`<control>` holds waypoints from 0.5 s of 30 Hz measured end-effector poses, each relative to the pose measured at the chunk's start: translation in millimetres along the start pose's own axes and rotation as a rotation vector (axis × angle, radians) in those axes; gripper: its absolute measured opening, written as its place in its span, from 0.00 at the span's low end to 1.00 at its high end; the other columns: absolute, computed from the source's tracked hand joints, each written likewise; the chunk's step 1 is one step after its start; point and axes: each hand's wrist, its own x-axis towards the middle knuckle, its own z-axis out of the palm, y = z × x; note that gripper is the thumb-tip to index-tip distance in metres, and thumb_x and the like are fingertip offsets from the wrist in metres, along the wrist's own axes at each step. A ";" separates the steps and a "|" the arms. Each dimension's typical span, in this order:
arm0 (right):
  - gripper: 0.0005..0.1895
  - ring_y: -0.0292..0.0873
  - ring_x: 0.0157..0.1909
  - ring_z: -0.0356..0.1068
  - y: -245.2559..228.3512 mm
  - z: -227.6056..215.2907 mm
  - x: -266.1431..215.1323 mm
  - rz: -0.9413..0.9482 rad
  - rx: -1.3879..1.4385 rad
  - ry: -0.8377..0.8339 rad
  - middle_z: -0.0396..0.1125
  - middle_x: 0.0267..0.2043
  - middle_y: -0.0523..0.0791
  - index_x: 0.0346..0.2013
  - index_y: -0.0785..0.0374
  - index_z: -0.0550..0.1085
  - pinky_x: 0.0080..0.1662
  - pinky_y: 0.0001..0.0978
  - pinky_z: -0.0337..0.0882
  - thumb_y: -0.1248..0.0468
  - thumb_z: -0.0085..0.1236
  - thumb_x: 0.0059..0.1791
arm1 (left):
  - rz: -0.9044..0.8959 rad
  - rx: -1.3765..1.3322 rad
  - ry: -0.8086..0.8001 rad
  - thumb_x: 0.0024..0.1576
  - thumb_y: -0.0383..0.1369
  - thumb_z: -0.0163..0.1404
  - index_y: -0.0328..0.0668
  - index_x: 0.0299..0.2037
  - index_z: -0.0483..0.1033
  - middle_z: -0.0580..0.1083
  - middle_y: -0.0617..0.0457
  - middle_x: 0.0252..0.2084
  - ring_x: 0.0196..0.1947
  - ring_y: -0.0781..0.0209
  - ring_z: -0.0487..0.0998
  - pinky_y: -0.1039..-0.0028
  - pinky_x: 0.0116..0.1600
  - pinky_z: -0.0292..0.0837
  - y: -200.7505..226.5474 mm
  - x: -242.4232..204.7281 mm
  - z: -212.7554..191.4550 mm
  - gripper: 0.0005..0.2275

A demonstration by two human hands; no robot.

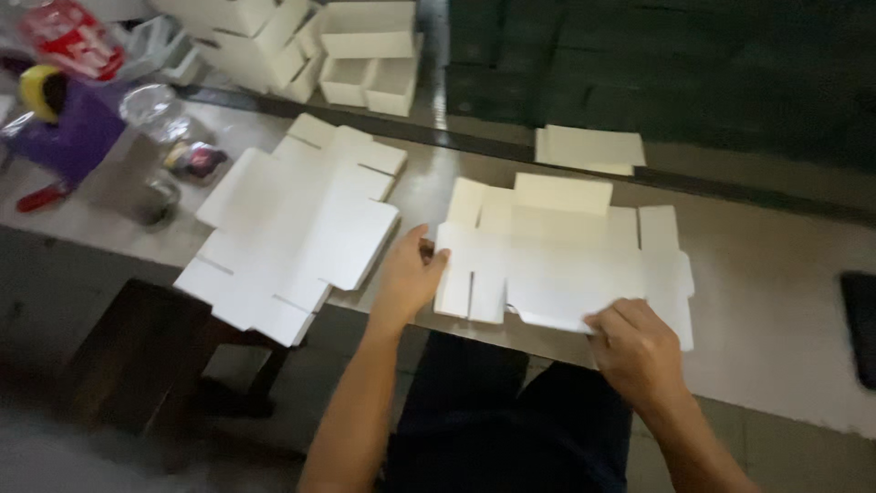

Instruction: The person folds flat white cardboard pieces into small rectangular boxes by hand. They fold the side flaps, tuck the tabs into slots, and then place the finished boxes on the table.

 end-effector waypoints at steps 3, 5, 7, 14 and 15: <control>0.14 0.44 0.36 0.66 9.2 -2.6 -5.6 -0.009 0.283 -0.094 0.67 0.30 0.42 0.24 0.60 0.71 0.34 0.35 0.65 0.77 0.66 0.34 | -0.268 -0.044 -0.144 0.55 0.43 0.58 0.45 0.66 0.69 0.80 0.55 0.48 0.50 0.57 0.80 0.66 0.59 0.70 46.8 -12.1 -26.9 0.29; 0.13 0.40 0.37 0.66 3.4 -14.3 6.5 0.229 0.384 -0.370 0.69 0.32 0.39 0.27 0.56 0.73 0.39 0.32 0.64 0.64 0.72 0.36 | -0.260 -0.111 -0.141 0.57 0.48 0.50 0.46 0.65 0.72 0.80 0.53 0.47 0.50 0.56 0.79 0.65 0.57 0.70 51.3 -16.4 -31.1 0.27; 0.19 0.36 0.37 0.67 2.9 -17.9 11.4 0.481 0.473 -0.639 0.72 0.33 0.37 0.31 0.53 0.75 0.43 0.29 0.64 0.52 0.78 0.38 | -0.244 -0.175 -0.144 0.59 0.53 0.43 0.47 0.63 0.74 0.79 0.52 0.46 0.50 0.55 0.79 0.65 0.55 0.70 51.0 -18.3 -31.7 0.27; 0.06 0.42 0.40 0.73 18.2 -19.8 3.9 0.150 0.535 -0.148 0.73 0.39 0.44 0.39 0.63 0.77 0.42 0.33 0.70 0.67 0.51 0.54 | -0.247 -0.252 -0.163 0.59 0.40 0.41 0.47 0.68 0.67 0.76 0.49 0.58 0.57 0.55 0.77 0.66 0.63 0.66 40.4 -17.8 -21.3 0.25; 0.07 0.45 0.42 0.72 20.8 -20.5 2.3 0.156 0.487 -0.068 0.72 0.40 0.46 0.37 0.64 0.75 0.43 0.35 0.69 0.67 0.50 0.55 | -0.251 -0.320 -0.137 0.61 0.40 0.42 0.48 0.72 0.63 0.75 0.48 0.58 0.57 0.55 0.76 0.67 0.65 0.63 35.4 -15.0 -14.7 0.26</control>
